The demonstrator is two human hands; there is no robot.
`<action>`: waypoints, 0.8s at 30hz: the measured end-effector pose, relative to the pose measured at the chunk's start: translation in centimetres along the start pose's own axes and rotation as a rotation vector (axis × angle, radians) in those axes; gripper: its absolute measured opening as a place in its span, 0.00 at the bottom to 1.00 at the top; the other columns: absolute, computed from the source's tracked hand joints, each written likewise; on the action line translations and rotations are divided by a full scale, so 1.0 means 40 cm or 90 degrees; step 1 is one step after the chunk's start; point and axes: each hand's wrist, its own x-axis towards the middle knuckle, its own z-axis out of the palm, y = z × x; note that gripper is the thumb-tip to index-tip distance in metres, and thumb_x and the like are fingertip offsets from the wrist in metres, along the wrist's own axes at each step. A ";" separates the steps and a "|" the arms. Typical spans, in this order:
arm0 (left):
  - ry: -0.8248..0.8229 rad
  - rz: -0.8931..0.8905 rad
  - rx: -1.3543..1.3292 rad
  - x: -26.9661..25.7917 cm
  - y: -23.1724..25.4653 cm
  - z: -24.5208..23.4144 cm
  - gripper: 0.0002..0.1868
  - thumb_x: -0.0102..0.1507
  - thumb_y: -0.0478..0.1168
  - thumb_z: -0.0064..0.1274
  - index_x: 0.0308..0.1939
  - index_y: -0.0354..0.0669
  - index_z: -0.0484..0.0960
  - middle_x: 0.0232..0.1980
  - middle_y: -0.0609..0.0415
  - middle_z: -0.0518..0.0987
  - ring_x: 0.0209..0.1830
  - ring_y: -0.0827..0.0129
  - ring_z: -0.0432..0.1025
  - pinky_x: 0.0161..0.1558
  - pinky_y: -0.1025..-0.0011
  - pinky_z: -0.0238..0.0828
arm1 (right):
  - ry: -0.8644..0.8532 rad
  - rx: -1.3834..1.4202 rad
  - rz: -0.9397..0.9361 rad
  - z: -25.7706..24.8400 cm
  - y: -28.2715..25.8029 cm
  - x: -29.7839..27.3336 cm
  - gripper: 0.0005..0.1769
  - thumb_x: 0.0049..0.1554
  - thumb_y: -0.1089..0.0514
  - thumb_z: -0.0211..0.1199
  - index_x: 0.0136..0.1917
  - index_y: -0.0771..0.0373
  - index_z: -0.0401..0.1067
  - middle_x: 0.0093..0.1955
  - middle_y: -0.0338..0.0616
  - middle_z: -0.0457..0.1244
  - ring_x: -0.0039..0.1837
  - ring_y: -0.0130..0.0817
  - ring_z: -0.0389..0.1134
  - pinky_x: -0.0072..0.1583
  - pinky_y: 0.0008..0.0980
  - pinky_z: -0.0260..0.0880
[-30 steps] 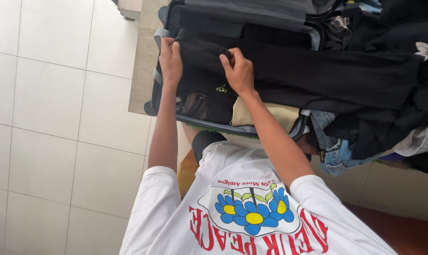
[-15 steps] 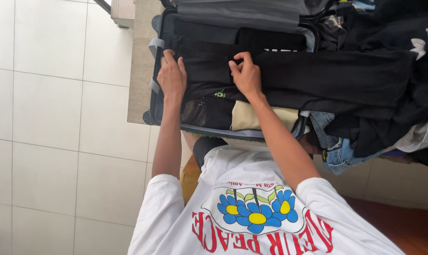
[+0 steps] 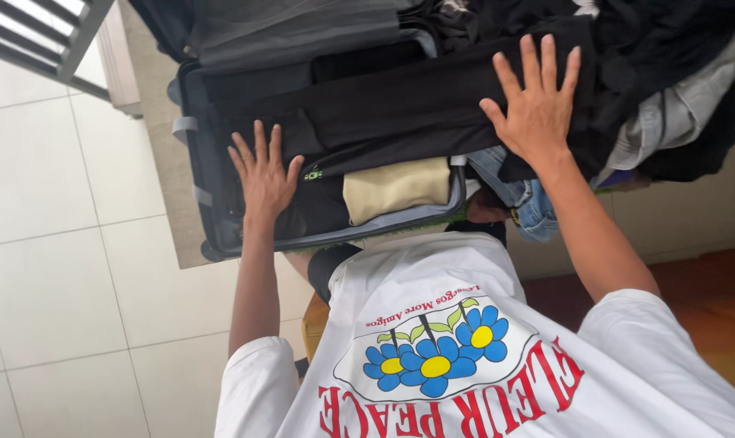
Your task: The person folds a black t-shirt by hand and arranges it inside a suitcase already containing various pieces of clothing.
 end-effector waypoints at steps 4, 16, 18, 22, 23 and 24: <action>-0.014 -0.039 -0.021 0.000 0.009 -0.018 0.38 0.71 0.65 0.38 0.78 0.47 0.61 0.83 0.39 0.48 0.80 0.28 0.32 0.75 0.35 0.26 | 0.041 0.001 0.078 -0.045 0.066 -0.010 0.37 0.75 0.38 0.47 0.81 0.71 0.61 0.85 0.73 0.45 0.84 0.75 0.34 0.75 0.75 0.22; 0.020 -0.114 -0.006 0.087 0.050 0.018 0.39 0.72 0.66 0.33 0.82 0.54 0.52 0.84 0.40 0.44 0.83 0.39 0.32 0.76 0.35 0.24 | 0.052 0.094 -0.058 0.126 -0.157 0.092 0.38 0.68 0.38 0.59 0.81 0.64 0.63 0.84 0.67 0.47 0.85 0.67 0.38 0.80 0.65 0.30; -0.003 -0.142 0.000 0.089 0.049 0.011 0.39 0.71 0.67 0.34 0.82 0.58 0.52 0.84 0.41 0.42 0.83 0.39 0.31 0.76 0.34 0.22 | 0.049 0.066 -0.059 0.126 -0.116 0.084 0.38 0.69 0.38 0.59 0.80 0.64 0.63 0.84 0.70 0.47 0.86 0.66 0.39 0.81 0.64 0.31; -0.002 -0.149 0.009 0.100 0.054 0.010 0.39 0.71 0.67 0.34 0.82 0.60 0.52 0.85 0.42 0.41 0.83 0.37 0.29 0.75 0.33 0.21 | 0.036 0.012 -0.071 0.068 0.015 0.054 0.32 0.72 0.39 0.59 0.80 0.58 0.65 0.86 0.67 0.47 0.87 0.64 0.40 0.82 0.65 0.31; 0.001 -0.147 0.014 0.097 0.056 0.015 0.38 0.72 0.67 0.34 0.82 0.59 0.52 0.85 0.41 0.41 0.83 0.37 0.29 0.76 0.33 0.22 | 0.029 0.004 -0.071 0.050 0.048 0.041 0.30 0.72 0.39 0.59 0.80 0.56 0.66 0.86 0.66 0.47 0.88 0.64 0.40 0.82 0.65 0.31; 0.000 -0.147 0.010 0.094 0.057 0.018 0.38 0.72 0.67 0.34 0.82 0.60 0.52 0.85 0.41 0.41 0.84 0.37 0.30 0.76 0.33 0.22 | 0.060 -0.051 -0.074 0.036 0.077 0.037 0.27 0.72 0.41 0.58 0.78 0.54 0.66 0.85 0.66 0.49 0.87 0.65 0.42 0.81 0.66 0.32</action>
